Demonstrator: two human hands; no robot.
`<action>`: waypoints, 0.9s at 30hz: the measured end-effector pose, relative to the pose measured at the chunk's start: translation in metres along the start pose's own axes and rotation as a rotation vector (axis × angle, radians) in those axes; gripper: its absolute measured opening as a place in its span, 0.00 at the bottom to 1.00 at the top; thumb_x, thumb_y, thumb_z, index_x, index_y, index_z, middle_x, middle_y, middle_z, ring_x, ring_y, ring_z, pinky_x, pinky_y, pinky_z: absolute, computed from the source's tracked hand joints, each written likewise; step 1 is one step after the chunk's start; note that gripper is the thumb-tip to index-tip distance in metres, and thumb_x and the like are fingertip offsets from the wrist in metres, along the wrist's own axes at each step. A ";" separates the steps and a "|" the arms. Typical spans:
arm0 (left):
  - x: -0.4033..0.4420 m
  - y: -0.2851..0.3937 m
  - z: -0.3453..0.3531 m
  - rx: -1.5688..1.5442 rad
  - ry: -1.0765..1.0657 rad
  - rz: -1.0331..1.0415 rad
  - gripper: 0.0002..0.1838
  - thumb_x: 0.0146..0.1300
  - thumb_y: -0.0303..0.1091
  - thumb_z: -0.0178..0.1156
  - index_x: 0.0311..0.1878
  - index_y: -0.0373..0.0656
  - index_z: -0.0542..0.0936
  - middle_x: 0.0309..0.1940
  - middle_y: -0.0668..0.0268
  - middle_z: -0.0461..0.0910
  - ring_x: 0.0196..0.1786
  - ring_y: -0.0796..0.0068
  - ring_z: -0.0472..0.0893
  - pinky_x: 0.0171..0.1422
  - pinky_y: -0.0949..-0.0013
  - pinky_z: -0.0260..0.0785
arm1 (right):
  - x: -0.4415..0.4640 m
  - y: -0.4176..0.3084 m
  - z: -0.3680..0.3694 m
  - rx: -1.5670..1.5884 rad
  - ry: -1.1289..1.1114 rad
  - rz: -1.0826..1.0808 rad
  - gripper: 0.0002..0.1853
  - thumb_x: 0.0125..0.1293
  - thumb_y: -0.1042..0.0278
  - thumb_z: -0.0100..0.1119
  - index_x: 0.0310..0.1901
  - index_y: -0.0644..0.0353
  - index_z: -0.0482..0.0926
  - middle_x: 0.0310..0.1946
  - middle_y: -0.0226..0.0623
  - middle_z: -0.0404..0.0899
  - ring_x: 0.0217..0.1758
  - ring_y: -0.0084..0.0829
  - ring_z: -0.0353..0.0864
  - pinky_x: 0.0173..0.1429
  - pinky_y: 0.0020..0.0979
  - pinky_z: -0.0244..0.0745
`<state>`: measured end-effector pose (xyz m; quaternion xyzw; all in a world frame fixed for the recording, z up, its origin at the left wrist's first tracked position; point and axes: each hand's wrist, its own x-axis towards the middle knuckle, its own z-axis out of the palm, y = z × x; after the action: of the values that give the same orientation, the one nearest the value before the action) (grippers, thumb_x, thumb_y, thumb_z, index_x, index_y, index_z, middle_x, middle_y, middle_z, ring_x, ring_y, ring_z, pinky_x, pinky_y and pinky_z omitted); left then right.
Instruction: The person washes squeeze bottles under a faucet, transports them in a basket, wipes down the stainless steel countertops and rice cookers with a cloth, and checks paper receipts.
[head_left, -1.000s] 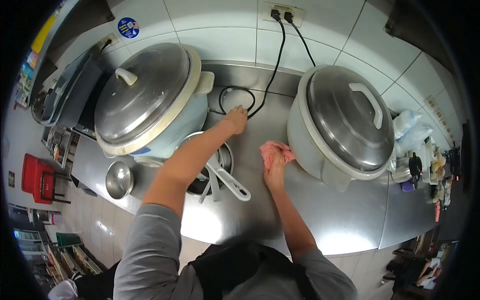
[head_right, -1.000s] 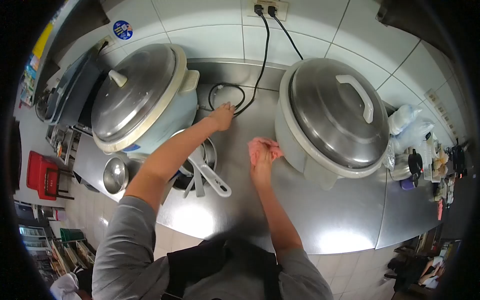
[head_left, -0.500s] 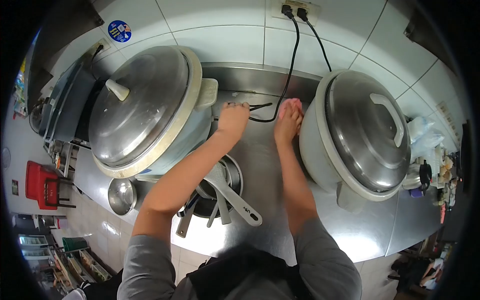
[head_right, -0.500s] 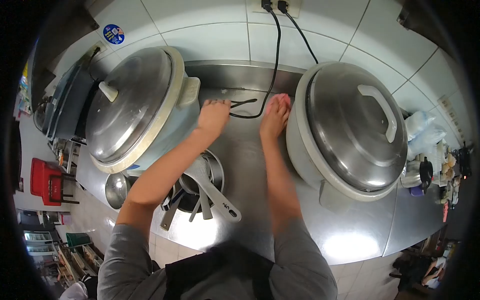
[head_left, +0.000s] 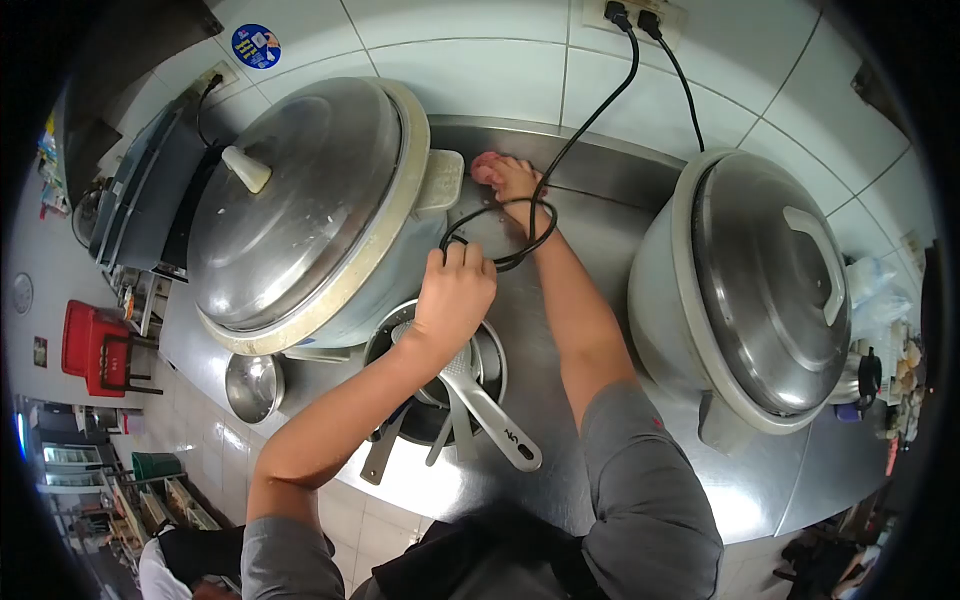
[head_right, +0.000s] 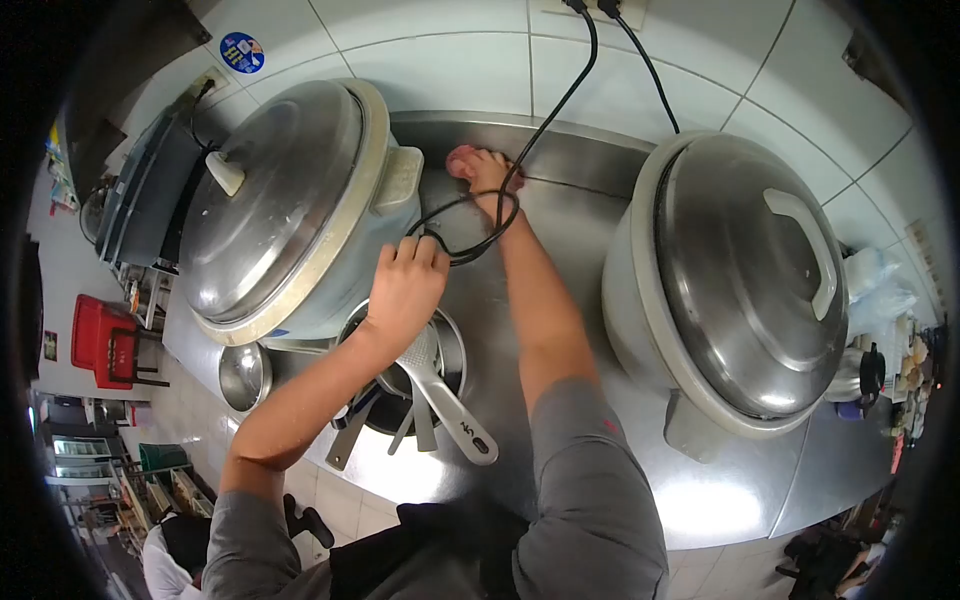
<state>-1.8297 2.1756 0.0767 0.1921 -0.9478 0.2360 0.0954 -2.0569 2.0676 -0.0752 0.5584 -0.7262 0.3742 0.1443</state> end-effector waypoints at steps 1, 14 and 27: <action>-0.001 0.001 -0.006 -0.008 0.016 0.007 0.03 0.51 0.30 0.60 0.30 0.45 0.79 0.30 0.68 0.72 0.37 0.70 0.74 0.39 0.68 0.62 | -0.006 0.004 0.006 0.162 -0.112 0.042 0.11 0.57 0.68 0.60 0.42 0.51 0.84 0.42 0.33 0.84 0.46 0.41 0.80 0.52 0.42 0.73; -0.022 -0.040 -0.147 -0.098 0.400 -0.245 0.14 0.47 0.28 0.67 0.40 0.44 0.82 0.29 0.69 0.73 0.32 0.68 0.73 0.35 0.65 0.66 | 0.028 -0.023 -0.001 1.157 -0.584 0.454 0.12 0.65 0.61 0.55 0.37 0.60 0.82 0.29 0.38 0.82 0.34 0.38 0.82 0.38 0.41 0.74; -0.017 -0.058 -0.176 -0.105 0.522 -0.390 0.09 0.52 0.26 0.67 0.38 0.46 0.83 0.26 0.70 0.77 0.30 0.69 0.75 0.34 0.66 0.69 | -0.140 -0.060 -0.127 0.224 -1.058 -0.204 0.25 0.61 0.63 0.56 0.62 0.44 0.76 0.69 0.27 0.67 0.77 0.37 0.55 0.73 0.40 0.58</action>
<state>-1.7745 2.2188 0.2489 0.2977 -0.8476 0.2055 0.3881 -1.9813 2.2499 -0.0542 0.7500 -0.5975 0.1013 -0.2652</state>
